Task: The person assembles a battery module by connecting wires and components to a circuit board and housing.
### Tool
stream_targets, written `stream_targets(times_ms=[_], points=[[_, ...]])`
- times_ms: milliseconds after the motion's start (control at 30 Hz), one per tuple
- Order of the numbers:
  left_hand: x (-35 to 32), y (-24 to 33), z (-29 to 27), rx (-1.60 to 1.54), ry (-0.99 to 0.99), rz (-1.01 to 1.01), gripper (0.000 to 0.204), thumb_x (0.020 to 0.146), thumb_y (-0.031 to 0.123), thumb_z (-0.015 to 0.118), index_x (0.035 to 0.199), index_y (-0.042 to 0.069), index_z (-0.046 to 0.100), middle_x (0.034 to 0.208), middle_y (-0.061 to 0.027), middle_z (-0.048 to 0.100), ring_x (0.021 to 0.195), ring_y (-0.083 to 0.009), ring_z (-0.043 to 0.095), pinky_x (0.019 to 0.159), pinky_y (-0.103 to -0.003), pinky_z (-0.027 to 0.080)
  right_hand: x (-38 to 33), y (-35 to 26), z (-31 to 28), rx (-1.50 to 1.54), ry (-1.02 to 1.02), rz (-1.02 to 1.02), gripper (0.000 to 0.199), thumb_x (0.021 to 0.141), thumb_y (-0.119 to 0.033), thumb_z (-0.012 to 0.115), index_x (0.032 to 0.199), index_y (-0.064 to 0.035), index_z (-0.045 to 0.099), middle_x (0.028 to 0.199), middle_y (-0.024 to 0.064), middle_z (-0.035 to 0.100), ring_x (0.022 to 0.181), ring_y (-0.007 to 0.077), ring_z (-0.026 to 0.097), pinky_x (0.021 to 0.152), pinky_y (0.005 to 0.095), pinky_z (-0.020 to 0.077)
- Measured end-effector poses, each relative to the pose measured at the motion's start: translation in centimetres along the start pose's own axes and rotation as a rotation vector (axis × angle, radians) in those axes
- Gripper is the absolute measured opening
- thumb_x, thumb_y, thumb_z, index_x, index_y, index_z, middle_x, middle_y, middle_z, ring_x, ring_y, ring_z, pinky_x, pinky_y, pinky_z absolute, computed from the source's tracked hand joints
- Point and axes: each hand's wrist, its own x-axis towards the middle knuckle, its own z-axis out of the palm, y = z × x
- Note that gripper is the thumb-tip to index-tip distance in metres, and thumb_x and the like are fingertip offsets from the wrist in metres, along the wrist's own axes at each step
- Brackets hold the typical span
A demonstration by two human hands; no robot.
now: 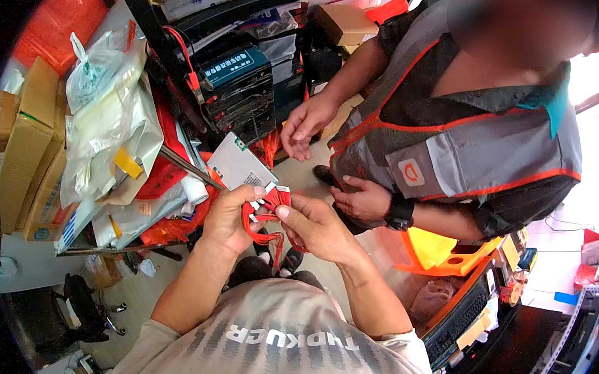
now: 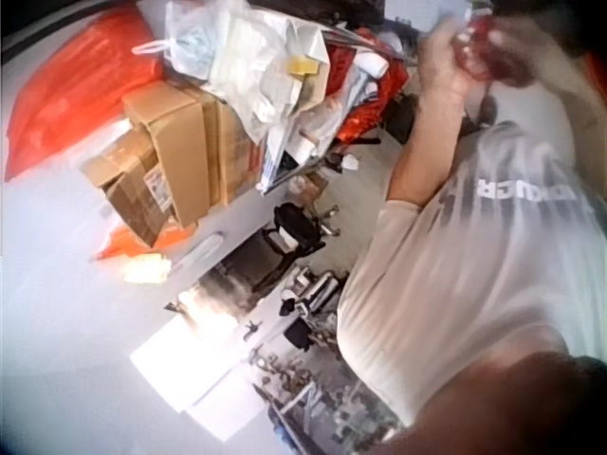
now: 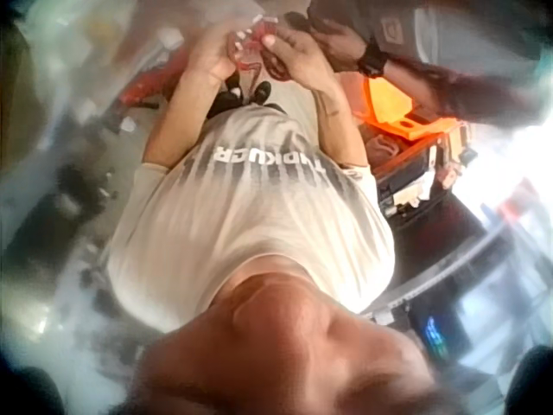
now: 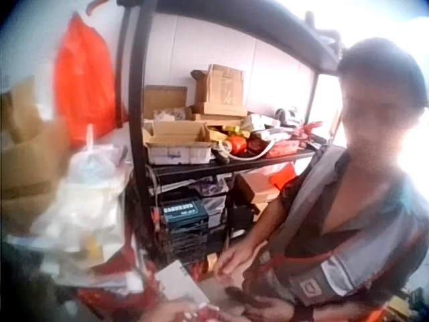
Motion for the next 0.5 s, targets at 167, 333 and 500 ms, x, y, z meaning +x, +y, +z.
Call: stream_targets(times_ms=[167, 333, 500], points=[[0.3, -1.3, 0.1, -0.093, 0.190, 0.082, 0.024, 0.086, 0.007, 0.070, 0.109, 0.002, 0.066, 0.096, -0.0099, 0.072, 0.077, -0.0193, 0.072, 0.062, -0.032, 0.057, -1.1, 2.5, -0.5, -0.048, -0.019, 0.024, 0.036, 0.115, -0.033, 0.050, 0.107, -0.0013, 0.066, 0.068, -0.0048, 0.049, 0.056, 0.0052, 0.044, 0.051, 0.0246, 0.0360], [0.2, 1.7, -1.5, -0.077, 0.223, 0.163, 0.017, 0.083, 0.008, 0.072, 0.095, 0.007, 0.060, 0.081, -0.0040, 0.064, 0.058, -0.0140, 0.054, 0.043, -0.027, 0.037, -3.3, 3.5, -1.2, 0.036, -0.094, 0.140, 0.043, 0.115, -0.039, 0.048, 0.096, -0.0033, 0.060, 0.071, -0.0029, 0.048, 0.060, 0.0079, 0.046, 0.055, 0.0250, 0.0377], [1.0, 2.7, -1.7, -0.033, 0.184, 0.240, 0.014, 0.084, 0.008, 0.070, 0.093, 0.008, 0.059, 0.079, -0.0053, 0.063, 0.057, -0.0141, 0.053, 0.042, -0.028, 0.037, -5.6, 2.9, -1.9, 0.066, -0.063, 0.173, 0.042, 0.115, -0.039, 0.048, 0.094, -0.0044, 0.059, 0.070, -0.0015, 0.050, 0.061, 0.0094, 0.047, 0.056, 0.0259, 0.0390]])
